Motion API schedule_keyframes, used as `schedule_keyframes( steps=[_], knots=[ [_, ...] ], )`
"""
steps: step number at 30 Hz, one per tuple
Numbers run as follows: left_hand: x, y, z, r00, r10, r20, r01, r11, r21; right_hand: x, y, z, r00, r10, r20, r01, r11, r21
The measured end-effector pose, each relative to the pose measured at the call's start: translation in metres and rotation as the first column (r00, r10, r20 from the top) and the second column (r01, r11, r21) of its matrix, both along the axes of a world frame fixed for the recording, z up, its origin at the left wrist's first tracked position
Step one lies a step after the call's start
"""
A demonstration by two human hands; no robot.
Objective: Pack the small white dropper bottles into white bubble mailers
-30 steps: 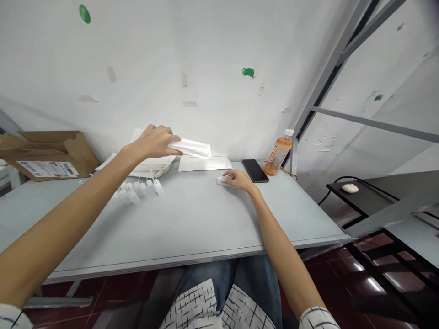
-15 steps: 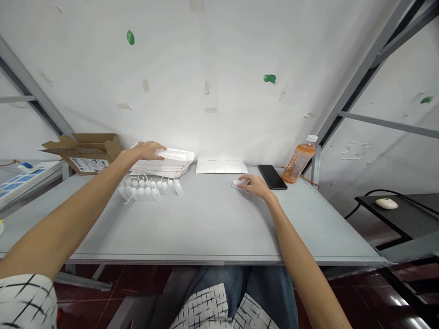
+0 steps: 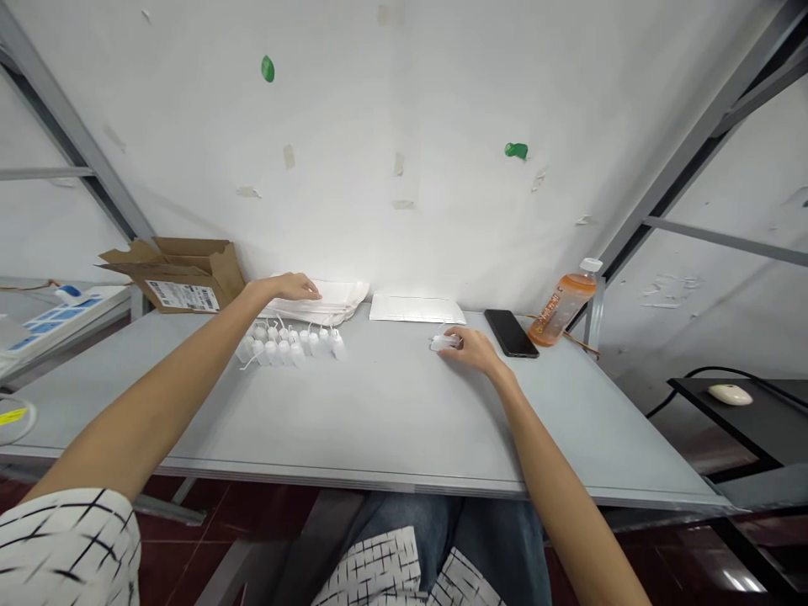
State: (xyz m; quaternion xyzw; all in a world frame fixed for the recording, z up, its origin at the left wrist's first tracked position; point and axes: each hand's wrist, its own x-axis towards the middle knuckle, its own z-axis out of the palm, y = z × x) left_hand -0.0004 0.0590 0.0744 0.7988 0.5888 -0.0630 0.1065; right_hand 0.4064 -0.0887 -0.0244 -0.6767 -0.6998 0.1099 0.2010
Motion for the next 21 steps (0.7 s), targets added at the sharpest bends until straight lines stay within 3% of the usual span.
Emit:
schedule_keyframes(
  steps=[3,6,9,11,13,15,18,21],
  knots=[
    [-0.003,-0.004,0.004,1.0,0.018,0.014,-0.019,1.0,0.009,-0.001,0.0,0.0,1.0,0.005,0.008,-0.005,1.0,0.001],
    [0.004,-0.026,0.022,0.999,0.05,0.016,-0.052,0.982,0.184,-0.002,0.0,0.0,1.0,0.007,0.022,-0.006,1.0,-0.006],
    [0.032,-0.067,0.039,0.992,-0.023,0.125,-0.042,0.871,0.49,-0.005,-0.001,0.0,0.999,0.006,0.032,-0.006,1.0,-0.008],
    [0.061,-0.097,0.038,0.967,-0.151,0.206,0.0,0.805,0.593,-0.008,-0.001,0.001,1.0,0.006,0.03,-0.006,1.0,-0.004],
    [0.092,-0.121,0.023,0.928,-0.269,0.259,0.059,0.79,0.611,-0.01,-0.002,0.001,1.0,0.018,0.02,-0.018,1.0,-0.004],
    [0.118,-0.135,-0.002,0.895,-0.341,0.288,0.115,0.801,0.588,-0.012,-0.001,0.0,0.999,0.035,-0.006,-0.035,0.999,-0.005],
    [0.144,-0.138,-0.045,0.874,-0.402,0.274,0.216,0.825,0.521,-0.013,0.0,-0.002,0.995,0.064,-0.08,-0.062,0.998,0.017],
    [0.154,-0.135,-0.079,0.872,-0.368,0.322,0.204,0.872,0.446,-0.015,0.0,-0.003,0.976,0.115,-0.183,-0.113,0.993,0.025]
  ],
)
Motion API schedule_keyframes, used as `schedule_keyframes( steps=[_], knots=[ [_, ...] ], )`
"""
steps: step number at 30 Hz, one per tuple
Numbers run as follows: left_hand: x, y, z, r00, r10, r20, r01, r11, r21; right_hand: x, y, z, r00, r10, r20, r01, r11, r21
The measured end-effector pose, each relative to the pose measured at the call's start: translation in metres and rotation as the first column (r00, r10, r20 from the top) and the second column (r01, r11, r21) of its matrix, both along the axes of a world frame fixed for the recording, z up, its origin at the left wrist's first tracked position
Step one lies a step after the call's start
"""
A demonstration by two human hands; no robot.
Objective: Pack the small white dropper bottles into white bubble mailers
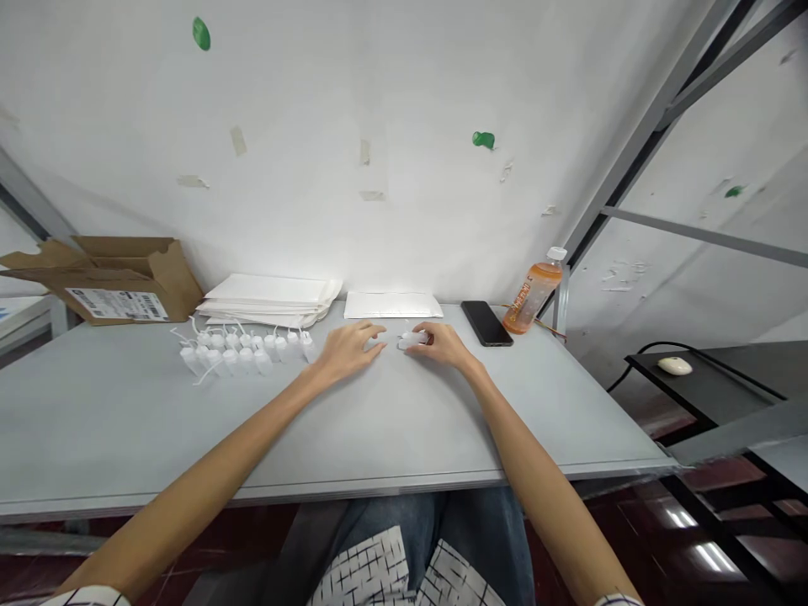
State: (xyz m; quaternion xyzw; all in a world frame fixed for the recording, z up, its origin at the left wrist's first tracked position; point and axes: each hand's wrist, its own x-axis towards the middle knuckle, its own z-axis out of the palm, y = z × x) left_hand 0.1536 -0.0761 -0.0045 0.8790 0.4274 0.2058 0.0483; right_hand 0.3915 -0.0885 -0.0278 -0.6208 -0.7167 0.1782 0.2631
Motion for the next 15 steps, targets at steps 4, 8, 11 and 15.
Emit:
schedule_keyframes(
  steps=[4,8,11,15],
  knots=[
    [0.005,-0.004,-0.025,0.996,0.027,0.08,-0.018,0.993,-0.117,-0.009,-0.003,0.0,0.982,0.084,-0.169,-0.091,0.995,-0.032],
    [0.008,-0.007,-0.034,0.986,0.053,0.157,-0.027,0.987,-0.161,-0.017,-0.007,0.003,0.936,0.114,-0.332,-0.142,0.988,-0.061],
    [0.008,-0.009,-0.035,0.987,0.064,0.144,-0.046,0.991,-0.126,-0.02,-0.011,0.008,0.899,0.079,-0.43,-0.144,0.982,-0.122],
    [0.007,-0.013,-0.035,0.998,0.042,0.041,-0.042,0.999,-0.012,-0.026,-0.017,0.013,0.881,0.074,-0.468,-0.172,0.97,-0.169]
  ],
)
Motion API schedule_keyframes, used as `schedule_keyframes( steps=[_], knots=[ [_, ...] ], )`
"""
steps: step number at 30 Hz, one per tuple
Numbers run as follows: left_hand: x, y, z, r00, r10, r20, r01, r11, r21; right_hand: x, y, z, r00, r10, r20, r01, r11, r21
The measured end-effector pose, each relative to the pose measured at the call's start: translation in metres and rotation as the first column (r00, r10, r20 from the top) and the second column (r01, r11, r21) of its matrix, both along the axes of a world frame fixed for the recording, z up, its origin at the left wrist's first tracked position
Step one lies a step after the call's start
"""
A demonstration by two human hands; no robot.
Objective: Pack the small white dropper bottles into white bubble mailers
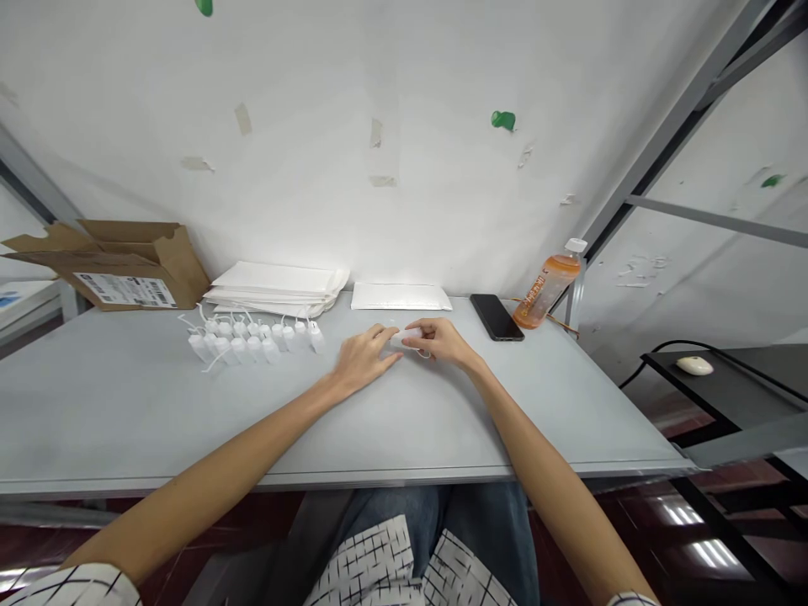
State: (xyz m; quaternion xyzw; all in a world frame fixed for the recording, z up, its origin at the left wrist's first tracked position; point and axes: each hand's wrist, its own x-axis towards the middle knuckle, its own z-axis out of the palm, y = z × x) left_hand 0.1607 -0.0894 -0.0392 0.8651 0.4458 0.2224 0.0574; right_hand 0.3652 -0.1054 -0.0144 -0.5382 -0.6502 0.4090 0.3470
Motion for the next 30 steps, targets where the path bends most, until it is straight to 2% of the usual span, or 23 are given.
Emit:
schedule_keyframes(
  steps=[6,9,11,14,18,22,26,30],
  knots=[
    [0.001,-0.004,0.002,0.99,-0.041,-0.137,0.052,0.996,0.073,-0.007,-0.001,0.0,0.997,0.051,-0.064,-0.051,0.999,0.003],
    [0.0,-0.008,0.006,0.986,-0.02,-0.163,0.033,0.996,0.078,-0.001,0.003,-0.001,1.0,-0.026,0.006,0.026,0.998,0.064],
    [-0.002,-0.013,0.01,0.988,-0.01,-0.155,0.024,0.996,0.091,0.005,0.005,-0.002,0.986,-0.114,0.12,0.097,0.985,0.139],
    [-0.007,-0.024,0.015,0.989,0.017,-0.146,-0.001,0.994,0.111,0.012,0.009,-0.004,0.923,-0.204,0.327,0.13,0.963,0.234],
    [-0.021,-0.037,0.017,0.984,0.09,-0.154,-0.071,0.99,0.126,0.013,0.01,-0.007,0.844,-0.213,0.492,0.091,0.961,0.259],
    [-0.039,-0.043,0.015,0.984,0.128,-0.126,-0.112,0.985,0.129,0.008,0.007,-0.008,0.724,-0.254,0.641,0.069,0.952,0.299],
    [-0.051,-0.038,0.007,0.988,0.047,-0.149,-0.023,0.987,0.161,0.005,0.005,-0.009,0.642,-0.247,0.726,0.02,0.952,0.306],
    [-0.052,-0.026,-0.001,0.977,-0.038,-0.212,0.081,0.977,0.195,0.004,0.005,-0.007,0.624,-0.256,0.739,0.032,0.953,0.303]
  ],
)
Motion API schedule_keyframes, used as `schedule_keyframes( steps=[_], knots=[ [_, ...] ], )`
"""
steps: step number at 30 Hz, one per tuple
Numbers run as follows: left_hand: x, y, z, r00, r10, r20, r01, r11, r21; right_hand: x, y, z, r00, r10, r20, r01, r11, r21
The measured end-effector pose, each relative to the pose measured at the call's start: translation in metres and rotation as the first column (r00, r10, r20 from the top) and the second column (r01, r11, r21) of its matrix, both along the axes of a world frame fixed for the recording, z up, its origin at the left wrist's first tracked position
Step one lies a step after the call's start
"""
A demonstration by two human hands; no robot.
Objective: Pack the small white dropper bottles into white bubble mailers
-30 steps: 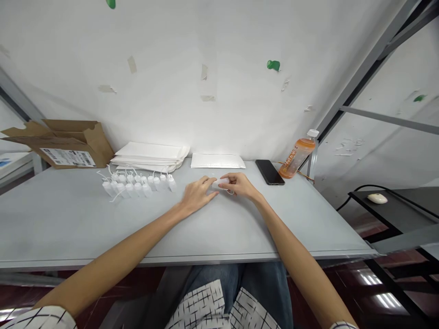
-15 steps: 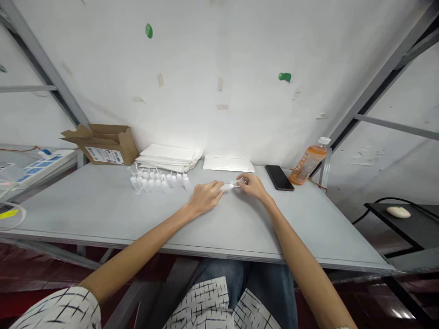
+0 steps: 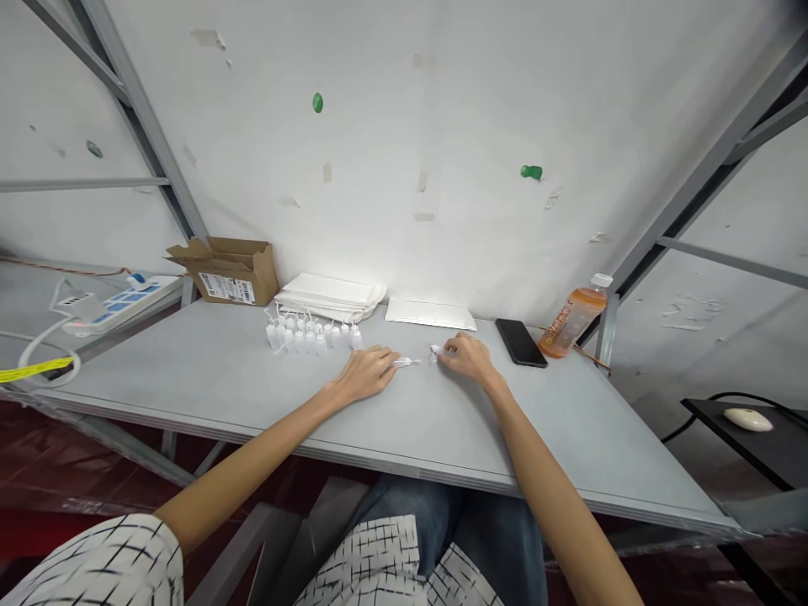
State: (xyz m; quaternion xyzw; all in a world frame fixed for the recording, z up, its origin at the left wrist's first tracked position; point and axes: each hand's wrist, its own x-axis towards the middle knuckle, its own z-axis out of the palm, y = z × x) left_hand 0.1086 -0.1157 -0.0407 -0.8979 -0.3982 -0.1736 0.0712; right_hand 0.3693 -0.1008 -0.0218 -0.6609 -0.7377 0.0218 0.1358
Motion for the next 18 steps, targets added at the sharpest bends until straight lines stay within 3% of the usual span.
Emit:
schedule_keyframes(
  steps=[6,10,14,18],
  knots=[
    [0.006,0.005,0.001,1.0,-0.024,-0.008,0.024,0.996,0.085,-0.002,-0.002,0.006,0.995,-0.051,-0.089,0.051,0.999,-0.008],
    [0.003,0.002,0.001,1.0,-0.015,-0.003,0.015,0.999,0.038,-0.002,-0.002,0.009,0.971,-0.046,-0.234,0.058,0.997,0.044],
    [-0.01,-0.004,-0.001,0.994,0.0,0.11,0.007,0.998,-0.068,-0.006,-0.002,0.005,0.928,0.095,-0.36,-0.086,0.995,0.041],
    [-0.029,-0.013,0.003,0.949,0.022,0.315,0.02,0.992,-0.128,-0.023,-0.007,-0.001,0.867,0.231,-0.442,-0.246,0.969,0.024]
  ],
)
